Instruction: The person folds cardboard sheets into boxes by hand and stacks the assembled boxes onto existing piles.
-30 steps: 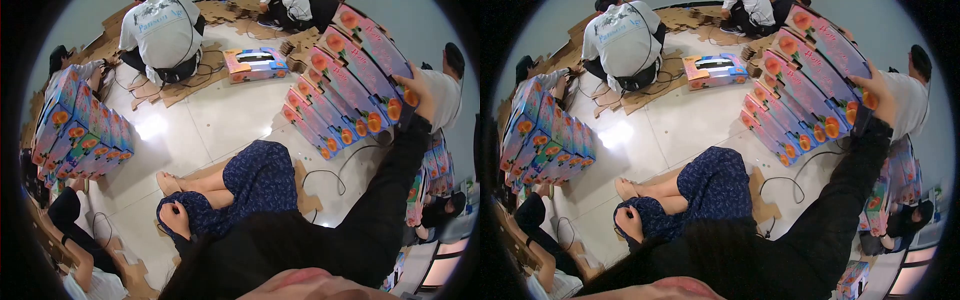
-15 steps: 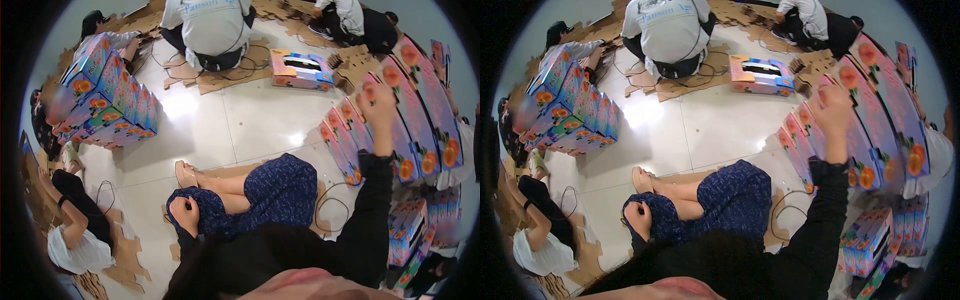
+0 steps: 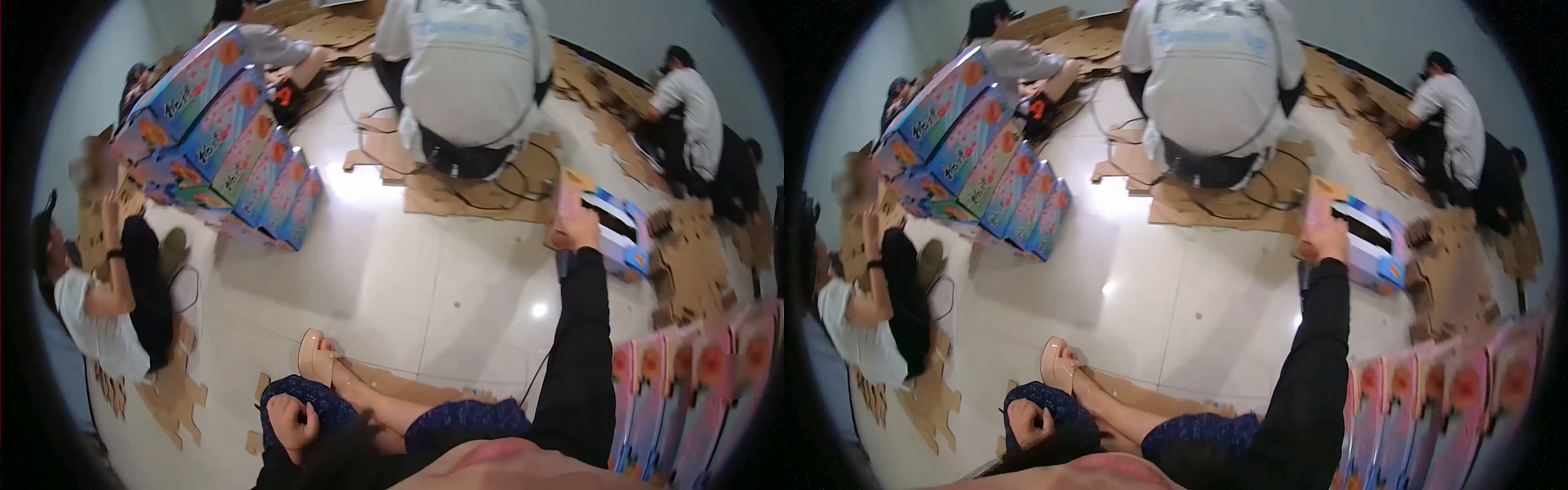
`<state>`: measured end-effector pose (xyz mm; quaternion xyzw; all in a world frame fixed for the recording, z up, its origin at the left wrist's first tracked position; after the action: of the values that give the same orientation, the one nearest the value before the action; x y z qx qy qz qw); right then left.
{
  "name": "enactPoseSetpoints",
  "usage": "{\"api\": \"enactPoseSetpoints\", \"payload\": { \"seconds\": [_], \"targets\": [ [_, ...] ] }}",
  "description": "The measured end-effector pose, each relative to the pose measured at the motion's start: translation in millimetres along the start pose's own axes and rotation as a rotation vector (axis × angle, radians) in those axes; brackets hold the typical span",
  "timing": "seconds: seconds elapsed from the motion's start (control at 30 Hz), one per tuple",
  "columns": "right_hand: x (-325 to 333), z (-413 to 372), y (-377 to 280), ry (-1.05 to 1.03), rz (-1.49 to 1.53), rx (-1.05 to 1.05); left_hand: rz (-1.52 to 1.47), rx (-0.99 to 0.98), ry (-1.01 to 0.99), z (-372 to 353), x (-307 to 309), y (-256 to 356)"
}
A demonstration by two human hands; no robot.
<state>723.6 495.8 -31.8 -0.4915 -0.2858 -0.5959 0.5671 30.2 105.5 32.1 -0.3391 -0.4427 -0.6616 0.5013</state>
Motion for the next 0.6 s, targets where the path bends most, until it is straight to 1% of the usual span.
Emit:
{"api": "enactPoseSetpoints", "payload": {
  "seconds": [0.03, 0.07, 0.1, 0.13, 0.17, 0.23, 0.27, 0.33, 0.37, 0.4, 0.47, 0.53, 0.6],
  "targets": [
    [-21, 18, 14, 0.115, 0.007, 0.073, 0.013, 0.008, -0.006, 2, -2, -1],
    [-31, 23, 23, 0.065, 0.045, 0.026, 0.027, 0.012, -0.006, 5, -3, 1],
    [-28, 17, 15, -0.142, 0.260, -0.240, 0.047, 0.035, -0.003, 9, -1, 4],
    [-47, 13, 28, -0.236, 0.081, -0.368, 0.071, 0.039, 0.002, 12, 0, 7],
    [-64, 9, 36, -0.329, -0.018, -0.420, 0.076, 0.058, -0.006, 13, 0, 8],
    [-59, 11, 30, -0.280, -0.038, -0.364, 0.084, 0.059, 0.004, 18, 1, 10],
    [-62, 7, 28, -0.297, -0.013, -0.368, 0.083, 0.041, 0.020, 21, 2, 13],
    [-57, -12, 33, -0.350, 0.000, -0.370, 0.069, 0.037, 0.022, 12, 5, 18],
    [-56, -21, 36, -0.353, 0.008, -0.339, 0.058, 0.040, 0.025, 11, 4, 16],
    [-43, -34, 26, -0.362, 0.000, -0.328, 0.049, 0.038, 0.032, 13, 5, 15],
    [-38, -54, 21, -0.314, 0.005, -0.293, 0.055, 0.055, 0.036, 15, 9, 17],
    [-19, -79, -6, -0.295, 0.010, -0.239, 0.047, 0.036, 0.035, 12, 10, 16],
    [0, -110, -42, -0.337, 0.010, -0.199, 0.011, 0.008, 0.013, 6, 3, 10]
  ]
}}
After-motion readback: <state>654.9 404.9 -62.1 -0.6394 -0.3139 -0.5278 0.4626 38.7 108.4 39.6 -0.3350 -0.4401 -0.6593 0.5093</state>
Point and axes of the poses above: each hand's wrist, its own z-axis towards the middle knuckle, its own x-axis out of the back of the hand, y = z × x, the point moved 9 cm from there along z, towards the middle knuckle, and after that the axes turned 12 degrees about z, right-handed, at the moved point
